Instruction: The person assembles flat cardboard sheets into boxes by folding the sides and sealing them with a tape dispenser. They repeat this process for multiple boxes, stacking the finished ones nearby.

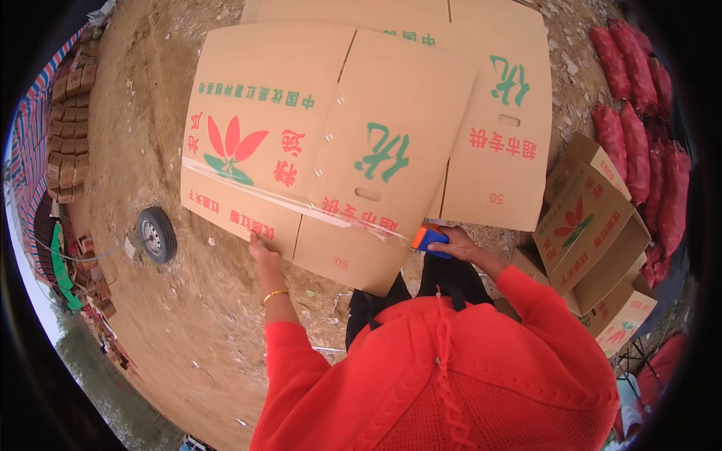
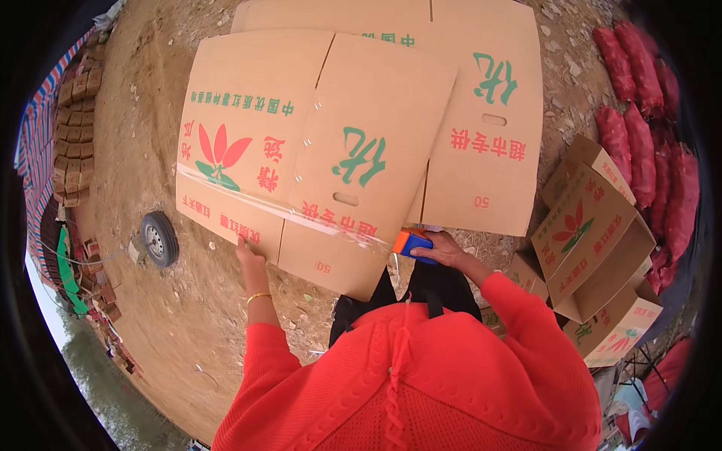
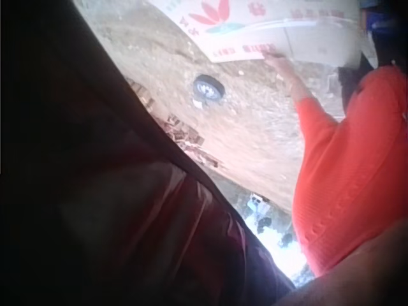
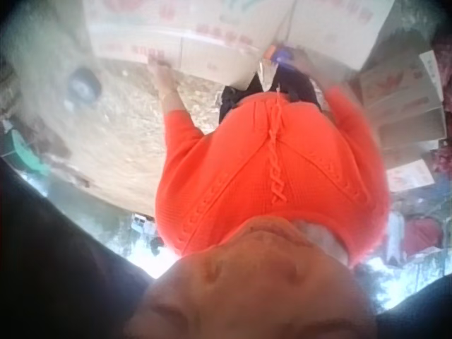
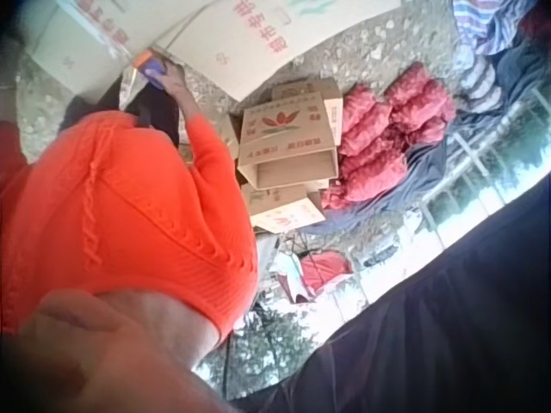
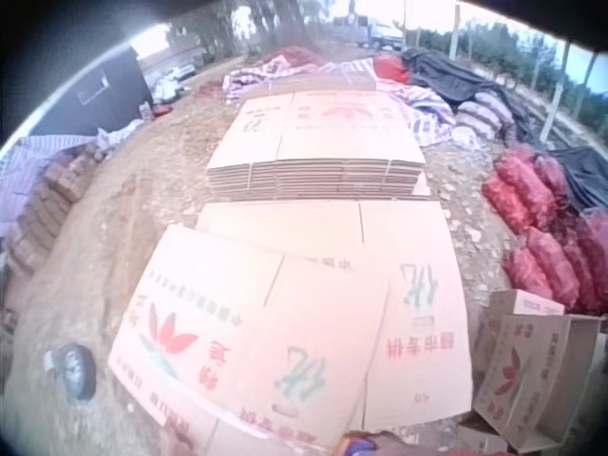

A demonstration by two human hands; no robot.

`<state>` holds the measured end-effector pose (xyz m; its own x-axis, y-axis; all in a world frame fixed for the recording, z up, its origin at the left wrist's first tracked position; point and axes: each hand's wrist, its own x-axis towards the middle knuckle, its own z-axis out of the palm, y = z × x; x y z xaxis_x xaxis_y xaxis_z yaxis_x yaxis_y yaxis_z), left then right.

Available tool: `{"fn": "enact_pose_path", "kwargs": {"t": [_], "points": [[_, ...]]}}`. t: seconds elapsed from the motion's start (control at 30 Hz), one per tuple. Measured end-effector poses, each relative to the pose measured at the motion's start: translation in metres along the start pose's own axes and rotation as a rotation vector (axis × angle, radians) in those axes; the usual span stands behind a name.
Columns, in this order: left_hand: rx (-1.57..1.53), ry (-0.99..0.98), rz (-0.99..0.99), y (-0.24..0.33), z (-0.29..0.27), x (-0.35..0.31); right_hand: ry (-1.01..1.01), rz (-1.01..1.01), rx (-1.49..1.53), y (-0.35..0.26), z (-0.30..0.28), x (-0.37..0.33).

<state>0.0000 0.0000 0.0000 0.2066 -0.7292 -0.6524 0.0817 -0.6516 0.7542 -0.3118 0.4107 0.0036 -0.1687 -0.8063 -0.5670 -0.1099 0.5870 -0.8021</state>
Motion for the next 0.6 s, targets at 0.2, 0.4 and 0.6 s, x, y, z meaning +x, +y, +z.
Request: {"fn": "enact_pose_path", "kwargs": {"t": [0.2, 0.4, 0.6], "points": [[0.009, 0.156, 0.068, -0.01, 0.006, -0.008, 0.041, 0.075, -0.103, -0.024, 0.033, 0.013], [-0.008, 0.179, 0.078, -0.014, 0.042, -0.027, 0.204, -0.202, 0.095, 0.006, 0.092, 0.053], [0.08, 0.182, 0.071, -0.006, 0.026, -0.033, 0.038, 0.298, 0.662, -0.015, 0.068, 0.039]]}}
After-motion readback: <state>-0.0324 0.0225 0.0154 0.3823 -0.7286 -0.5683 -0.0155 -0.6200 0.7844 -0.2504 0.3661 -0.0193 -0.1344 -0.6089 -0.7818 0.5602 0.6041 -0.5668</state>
